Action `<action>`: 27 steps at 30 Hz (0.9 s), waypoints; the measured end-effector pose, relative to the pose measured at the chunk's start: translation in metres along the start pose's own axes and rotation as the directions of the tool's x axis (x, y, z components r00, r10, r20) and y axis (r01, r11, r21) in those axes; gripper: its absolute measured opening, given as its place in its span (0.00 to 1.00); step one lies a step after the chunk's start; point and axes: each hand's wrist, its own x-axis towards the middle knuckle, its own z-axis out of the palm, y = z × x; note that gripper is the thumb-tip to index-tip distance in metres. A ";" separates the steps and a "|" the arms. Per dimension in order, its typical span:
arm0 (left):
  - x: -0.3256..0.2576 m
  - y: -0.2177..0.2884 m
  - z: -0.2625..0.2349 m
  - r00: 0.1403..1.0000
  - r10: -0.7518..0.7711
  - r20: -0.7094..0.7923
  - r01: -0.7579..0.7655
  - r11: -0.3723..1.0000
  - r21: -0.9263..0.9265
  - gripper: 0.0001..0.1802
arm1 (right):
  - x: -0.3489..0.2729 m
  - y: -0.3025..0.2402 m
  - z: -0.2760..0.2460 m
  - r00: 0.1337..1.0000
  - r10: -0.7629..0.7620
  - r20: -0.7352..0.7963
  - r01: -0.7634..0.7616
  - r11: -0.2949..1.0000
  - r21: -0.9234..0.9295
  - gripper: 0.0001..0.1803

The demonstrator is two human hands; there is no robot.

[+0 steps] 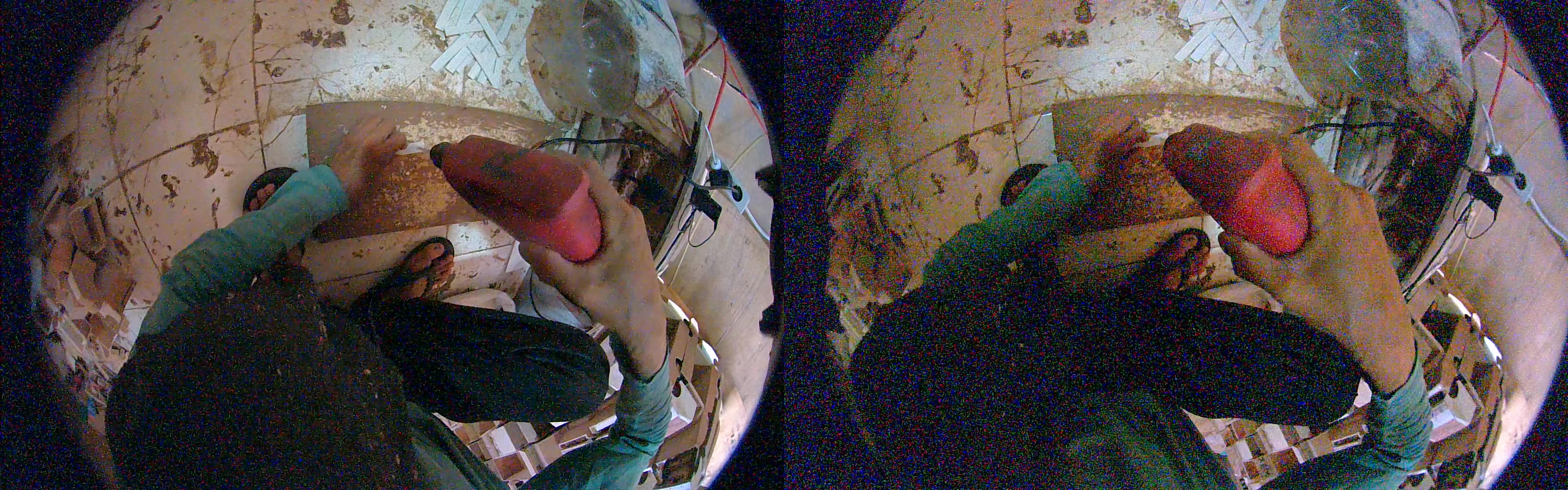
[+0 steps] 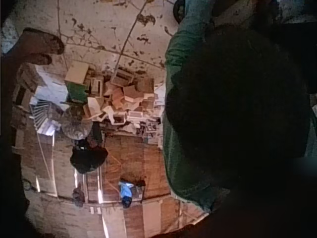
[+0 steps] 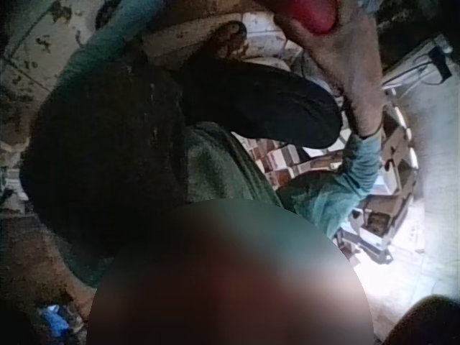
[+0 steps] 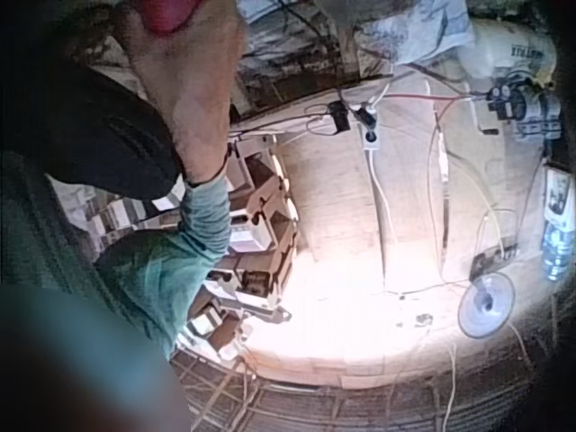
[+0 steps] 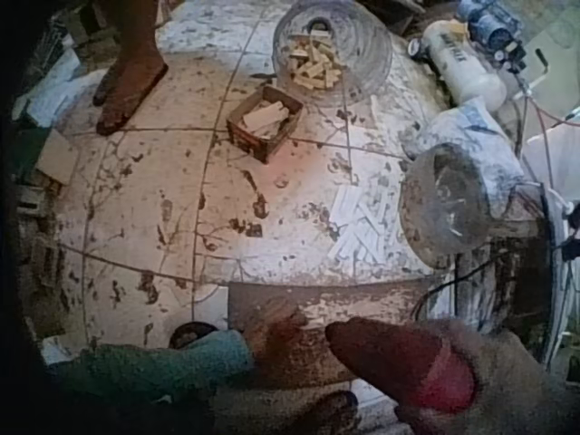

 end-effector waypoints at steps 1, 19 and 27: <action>0.000 0.001 0.000 1.000 -0.002 0.004 0.002 1.000 -0.003 0.11 | 0.000 0.000 0.000 1.000 -0.005 -0.002 0.005 1.000 -0.012 0.36; -0.005 -0.003 0.009 1.000 -0.020 -0.013 0.019 0.992 -0.125 0.11 | -0.013 -0.003 0.017 0.998 -0.023 -0.054 0.028 0.995 0.093 0.35; -0.005 0.002 0.003 0.997 0.049 -0.051 -0.052 0.996 -0.070 0.13 | -0.019 0.000 0.024 0.997 -0.040 -0.072 0.044 0.998 0.049 0.34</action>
